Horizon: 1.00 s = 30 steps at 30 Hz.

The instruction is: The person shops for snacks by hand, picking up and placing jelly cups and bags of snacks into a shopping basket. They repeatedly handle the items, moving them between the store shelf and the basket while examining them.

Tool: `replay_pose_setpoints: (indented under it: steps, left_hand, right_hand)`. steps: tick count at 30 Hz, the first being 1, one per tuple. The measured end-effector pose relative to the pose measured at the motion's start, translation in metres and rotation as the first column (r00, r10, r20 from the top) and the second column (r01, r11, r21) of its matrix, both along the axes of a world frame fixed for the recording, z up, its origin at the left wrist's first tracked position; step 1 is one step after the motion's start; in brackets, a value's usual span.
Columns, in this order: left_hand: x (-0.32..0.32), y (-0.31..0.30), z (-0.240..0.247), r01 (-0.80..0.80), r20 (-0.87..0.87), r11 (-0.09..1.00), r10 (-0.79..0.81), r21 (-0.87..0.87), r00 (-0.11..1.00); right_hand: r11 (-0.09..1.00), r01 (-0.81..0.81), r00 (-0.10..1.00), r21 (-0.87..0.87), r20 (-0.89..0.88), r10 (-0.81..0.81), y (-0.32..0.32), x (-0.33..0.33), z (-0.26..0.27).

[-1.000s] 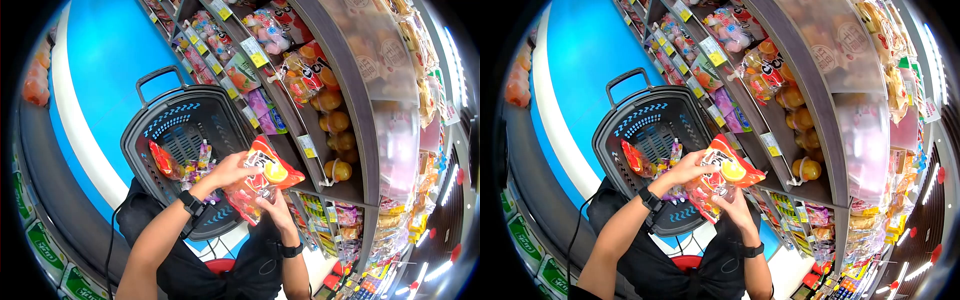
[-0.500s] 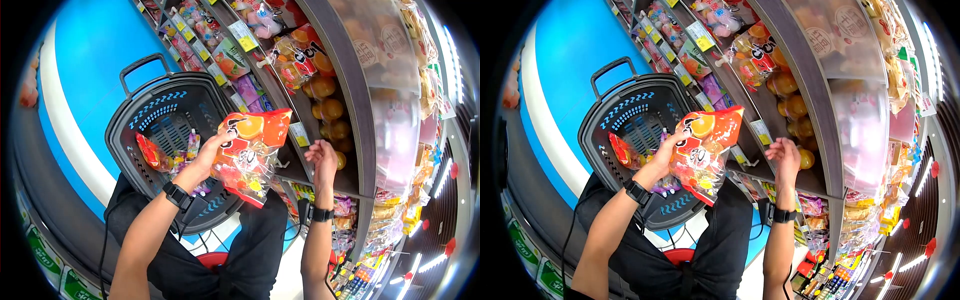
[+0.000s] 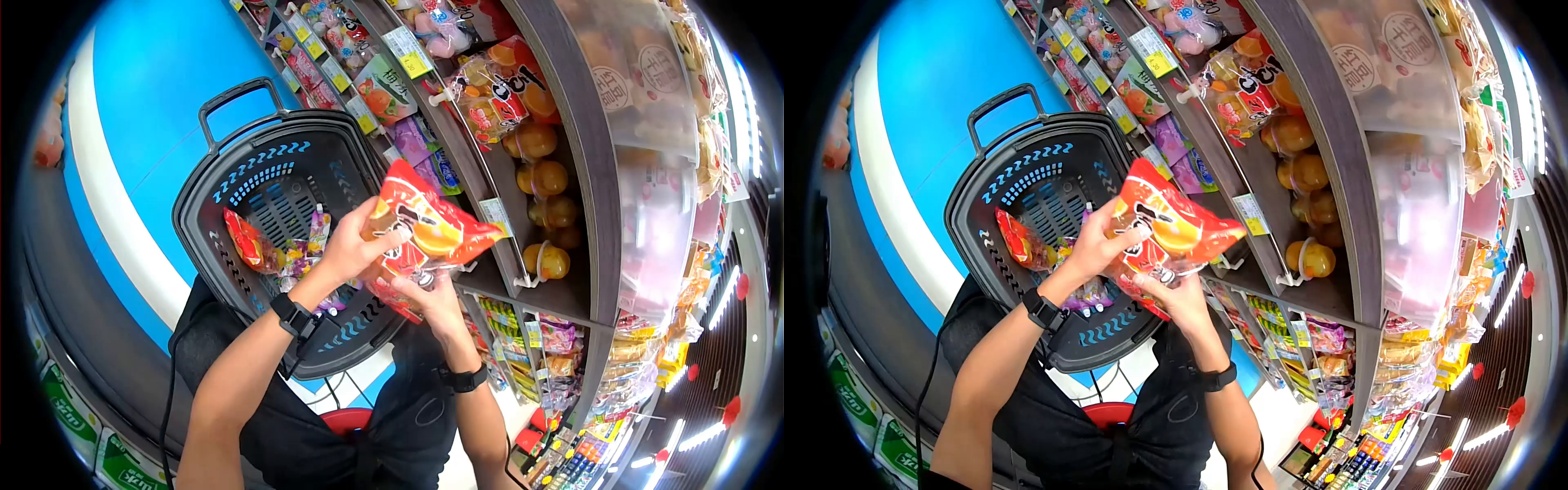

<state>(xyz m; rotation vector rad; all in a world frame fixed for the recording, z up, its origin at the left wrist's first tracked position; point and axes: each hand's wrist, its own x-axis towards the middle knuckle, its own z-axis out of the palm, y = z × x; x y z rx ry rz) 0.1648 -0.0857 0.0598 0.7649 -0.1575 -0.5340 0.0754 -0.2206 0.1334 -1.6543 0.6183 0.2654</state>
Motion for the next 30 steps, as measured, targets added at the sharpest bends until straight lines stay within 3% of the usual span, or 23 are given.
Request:
replay_pose_setpoints:
  steps: [3,4,5,8,11,13,17,21,30]
  left_hand:
    - [-0.001,0.004,0.001,0.154,0.0,0.988,-0.154,0.002,0.988]
    - [-0.001,0.003,0.001,0.173,0.034,0.985,-0.172,-0.02,0.984]
    - [-0.001,0.001,0.003,0.191,0.066,0.981,-0.188,-0.045,0.98]
    - [0.002,0.004,0.01,0.321,0.0,0.943,-0.322,-0.083,0.947]
    - [0.01,0.004,-0.003,0.314,0.065,0.947,-0.318,0.074,0.946]
    - [0.009,-0.001,-0.015,0.292,0.119,0.95,-0.304,0.11,0.945]
    - [0.006,-0.003,-0.017,0.359,0.086,0.923,-0.373,0.138,0.924]
    - [0.004,-0.006,-0.013,0.446,0.071,0.884,-0.458,0.139,0.886]
    - [-0.007,-0.009,-0.017,0.539,0.032,0.831,-0.548,0.14,0.836]
  right_hand:
    - [0.974,0.2,0.979,0.103,0.021,-0.203,-0.007,-0.012,0.001]
    - [0.969,0.189,0.975,0.159,0.089,-0.204,-0.015,-0.016,-0.004]
    - [0.976,0.176,0.98,0.125,0.076,-0.186,-0.021,-0.018,-0.004]
    - [0.95,0.29,0.909,0.114,0.278,-0.31,-0.036,-0.021,0.007]
    - [0.938,0.344,0.86,0.043,0.387,-0.332,-0.062,-0.008,0.021]
    - [0.919,0.38,0.796,0.106,0.468,-0.383,-0.074,0.005,0.032]
    - [0.901,0.42,0.756,0.109,0.507,-0.414,-0.104,0.022,0.043]
    - [0.924,0.352,0.807,0.152,0.45,-0.382,-0.122,0.033,0.036]
    - [0.872,0.335,0.808,0.357,0.369,-0.46,-0.107,0.057,0.019]
